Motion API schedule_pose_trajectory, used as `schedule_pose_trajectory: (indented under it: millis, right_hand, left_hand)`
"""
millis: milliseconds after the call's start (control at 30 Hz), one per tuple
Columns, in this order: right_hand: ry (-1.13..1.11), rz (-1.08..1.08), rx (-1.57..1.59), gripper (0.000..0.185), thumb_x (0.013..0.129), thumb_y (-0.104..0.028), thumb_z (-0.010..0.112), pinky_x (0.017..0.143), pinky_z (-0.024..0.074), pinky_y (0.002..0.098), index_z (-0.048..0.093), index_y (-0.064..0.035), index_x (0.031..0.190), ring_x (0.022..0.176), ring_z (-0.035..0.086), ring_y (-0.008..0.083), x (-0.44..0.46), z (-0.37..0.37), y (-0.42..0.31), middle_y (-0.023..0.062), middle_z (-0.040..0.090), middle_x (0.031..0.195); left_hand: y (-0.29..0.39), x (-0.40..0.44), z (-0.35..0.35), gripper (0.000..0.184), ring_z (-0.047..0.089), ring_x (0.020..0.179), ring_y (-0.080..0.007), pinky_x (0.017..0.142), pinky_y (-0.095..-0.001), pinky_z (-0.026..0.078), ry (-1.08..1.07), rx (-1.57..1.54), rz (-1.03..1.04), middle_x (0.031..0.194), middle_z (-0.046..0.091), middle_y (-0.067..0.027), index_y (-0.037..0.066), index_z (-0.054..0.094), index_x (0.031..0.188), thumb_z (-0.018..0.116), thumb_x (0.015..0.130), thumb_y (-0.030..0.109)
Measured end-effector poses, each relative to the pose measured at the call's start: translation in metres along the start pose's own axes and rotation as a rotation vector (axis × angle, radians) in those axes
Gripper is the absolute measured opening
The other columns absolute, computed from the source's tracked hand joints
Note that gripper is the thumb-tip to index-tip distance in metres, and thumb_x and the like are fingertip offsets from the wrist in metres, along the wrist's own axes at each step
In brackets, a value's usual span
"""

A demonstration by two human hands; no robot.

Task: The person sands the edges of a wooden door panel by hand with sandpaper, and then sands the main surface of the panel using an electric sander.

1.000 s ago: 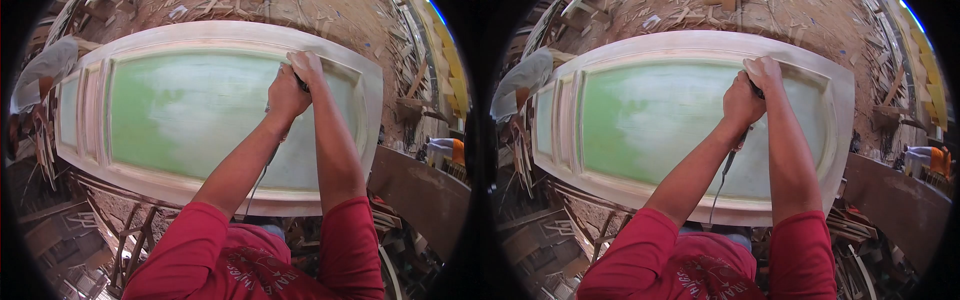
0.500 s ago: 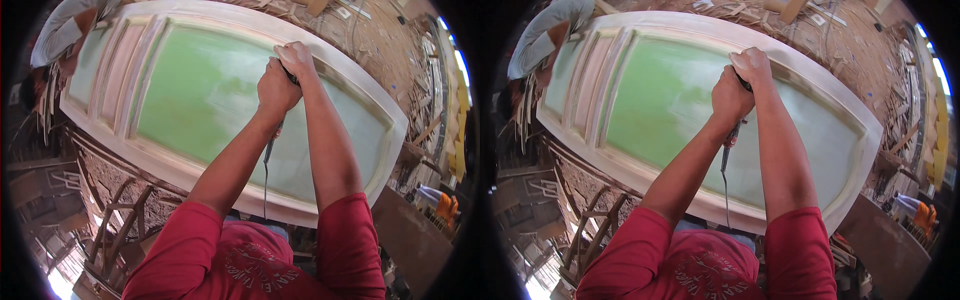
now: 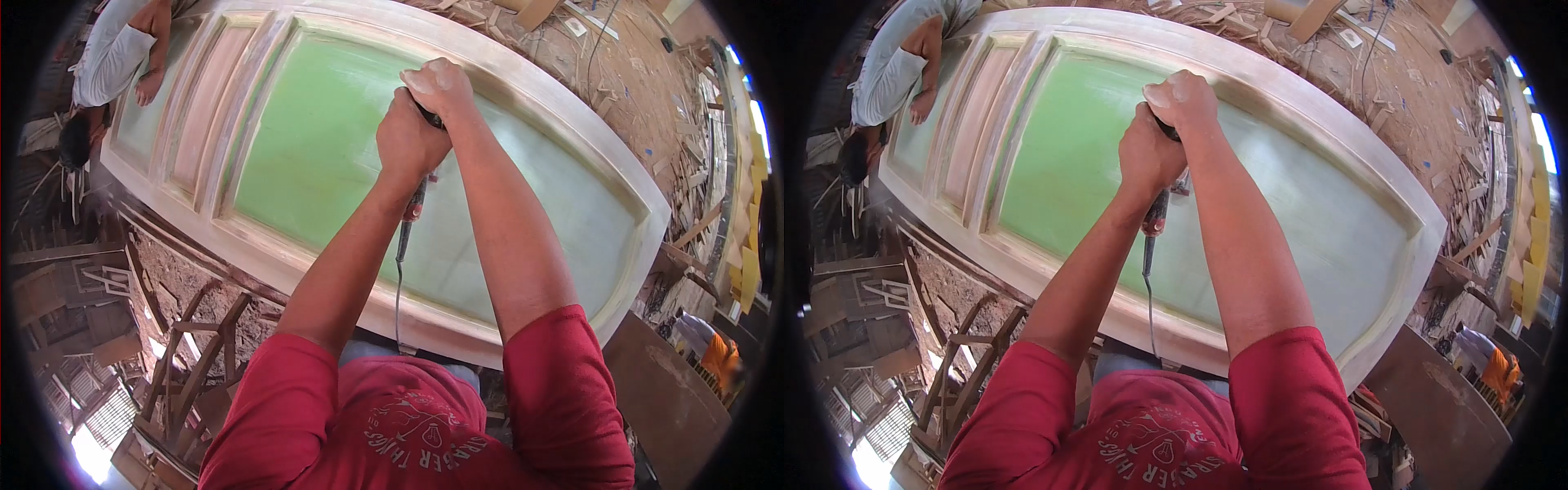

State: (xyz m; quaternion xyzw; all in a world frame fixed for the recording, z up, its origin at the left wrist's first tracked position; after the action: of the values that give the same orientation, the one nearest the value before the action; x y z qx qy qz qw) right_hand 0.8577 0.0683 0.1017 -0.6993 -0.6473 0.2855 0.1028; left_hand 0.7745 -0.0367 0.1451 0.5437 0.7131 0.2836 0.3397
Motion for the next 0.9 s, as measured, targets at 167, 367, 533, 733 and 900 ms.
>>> schedule_pose_trajectory:
  millis: [167, 367, 533, 733, 900]
  right_hand:
    - [0.04, 0.026, -0.097, 0.053, 0.087, -0.048, 0.07, 0.101, 0.0602, 0.0494, 0.083, -0.0029, 0.112, 0.118, 0.074, 0.0431, -0.016, -0.027, 0.08, 0.0256, 0.078, 0.121]
    - [0.082, 0.195, -0.055, 0.056, 0.089, -0.049, 0.07, 0.106, 0.0579, 0.0501, 0.082, -0.0014, 0.116, 0.121, 0.073, 0.0446, -0.071, -0.089, 0.187, 0.0284, 0.076, 0.126]
    - [0.087, 0.194, -0.136, 0.056, 0.088, -0.047, 0.067, 0.106, 0.0574, 0.05, 0.082, -0.0005, 0.116, 0.122, 0.072, 0.0456, -0.106, -0.116, 0.296, 0.029, 0.076, 0.126]
    - [0.155, 0.405, -0.107, 0.058, 0.088, -0.047, 0.065, 0.11, 0.055, 0.0503, 0.081, -0.0002, 0.118, 0.122, 0.071, 0.0462, -0.18, -0.173, 0.382, 0.0295, 0.074, 0.128]
    - [0.092, 0.337, -0.329, 0.049, 0.093, -0.046, 0.065, 0.106, 0.0555, 0.053, 0.082, -0.0064, 0.116, 0.117, 0.072, 0.047, -0.23, -0.198, 0.48, 0.0273, 0.076, 0.122]
  left_hand:
    - [0.033, -0.034, 0.059, 0.069, 0.075, 0.101, -0.0478, 0.09, -0.0517, 0.059, -0.005, 0.004, 0.056, 0.106, 0.077, -0.0275, -0.003, 0.059, 0.117, 0.083, 0.082, 0.052]
    - [0.082, -0.087, 0.141, 0.065, 0.074, 0.102, -0.0466, 0.088, -0.0532, 0.06, -0.16, -0.03, 0.142, 0.112, 0.073, -0.0273, -0.001, 0.055, 0.118, 0.086, 0.081, 0.042]
    - [0.12, -0.139, 0.209, 0.064, 0.074, 0.1, -0.0468, 0.086, -0.0533, 0.06, -0.235, -0.029, 0.231, 0.11, 0.072, -0.0275, -0.002, 0.055, 0.119, 0.086, 0.081, 0.04]
    - [0.16, -0.206, 0.289, 0.063, 0.075, 0.099, -0.0479, 0.087, -0.0544, 0.059, -0.266, -0.08, 0.373, 0.107, 0.075, -0.0289, -0.003, 0.059, 0.119, 0.082, 0.085, 0.045]
    - [0.194, -0.267, 0.348, 0.061, 0.075, 0.099, -0.0475, 0.087, -0.0551, 0.06, -0.325, -0.125, 0.429, 0.105, 0.075, -0.0284, -0.004, 0.058, 0.119, 0.08, 0.086, 0.043]
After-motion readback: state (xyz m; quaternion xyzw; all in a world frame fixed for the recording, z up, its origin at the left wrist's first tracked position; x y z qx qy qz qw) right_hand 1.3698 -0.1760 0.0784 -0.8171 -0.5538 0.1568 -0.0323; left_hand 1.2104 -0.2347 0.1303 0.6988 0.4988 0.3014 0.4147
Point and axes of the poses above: each hand's wrist, its own x-axis towards the middle knuckle, its own z-axis out of the palm, y = z × x, the point moved 1 cm from there along x, towards the middle knuckle
